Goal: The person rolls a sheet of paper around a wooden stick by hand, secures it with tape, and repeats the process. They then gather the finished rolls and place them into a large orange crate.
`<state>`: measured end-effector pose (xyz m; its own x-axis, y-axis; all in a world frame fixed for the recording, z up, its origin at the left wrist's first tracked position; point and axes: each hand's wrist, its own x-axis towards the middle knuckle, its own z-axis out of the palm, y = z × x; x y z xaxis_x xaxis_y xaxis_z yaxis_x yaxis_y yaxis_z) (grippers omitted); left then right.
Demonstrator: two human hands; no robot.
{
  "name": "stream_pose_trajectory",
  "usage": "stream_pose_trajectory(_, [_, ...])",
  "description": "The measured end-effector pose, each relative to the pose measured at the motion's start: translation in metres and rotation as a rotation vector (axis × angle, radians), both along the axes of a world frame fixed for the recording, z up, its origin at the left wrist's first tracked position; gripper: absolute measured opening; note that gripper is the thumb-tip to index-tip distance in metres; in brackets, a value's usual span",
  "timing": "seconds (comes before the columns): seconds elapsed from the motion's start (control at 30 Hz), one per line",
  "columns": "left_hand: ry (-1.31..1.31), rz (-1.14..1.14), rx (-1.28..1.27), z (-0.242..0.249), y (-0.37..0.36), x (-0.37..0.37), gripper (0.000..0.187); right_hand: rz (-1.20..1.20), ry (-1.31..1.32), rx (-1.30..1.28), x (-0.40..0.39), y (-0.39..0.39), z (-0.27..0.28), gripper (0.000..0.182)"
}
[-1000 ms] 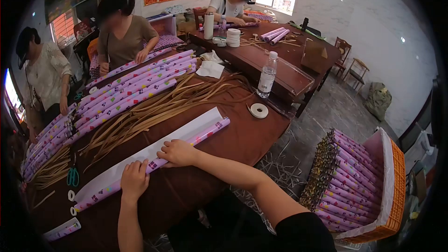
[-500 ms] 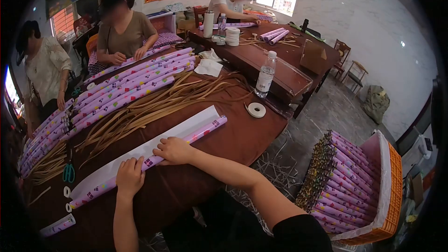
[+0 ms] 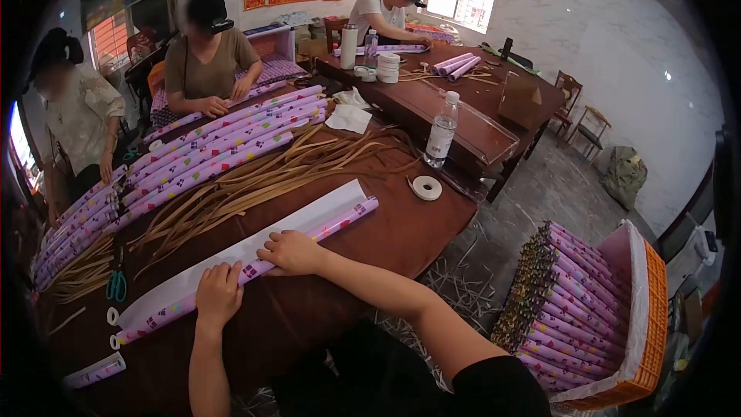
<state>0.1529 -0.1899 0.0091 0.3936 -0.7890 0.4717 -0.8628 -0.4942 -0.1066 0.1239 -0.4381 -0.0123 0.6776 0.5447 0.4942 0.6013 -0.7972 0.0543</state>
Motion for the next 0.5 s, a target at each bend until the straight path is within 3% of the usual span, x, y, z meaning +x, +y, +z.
stream_pose_trajectory(0.5, [0.007,0.016,0.006,-0.0012,0.0001,0.0018,0.047,-0.006,0.024,-0.013,0.0001,-0.0008,0.0009,0.040])
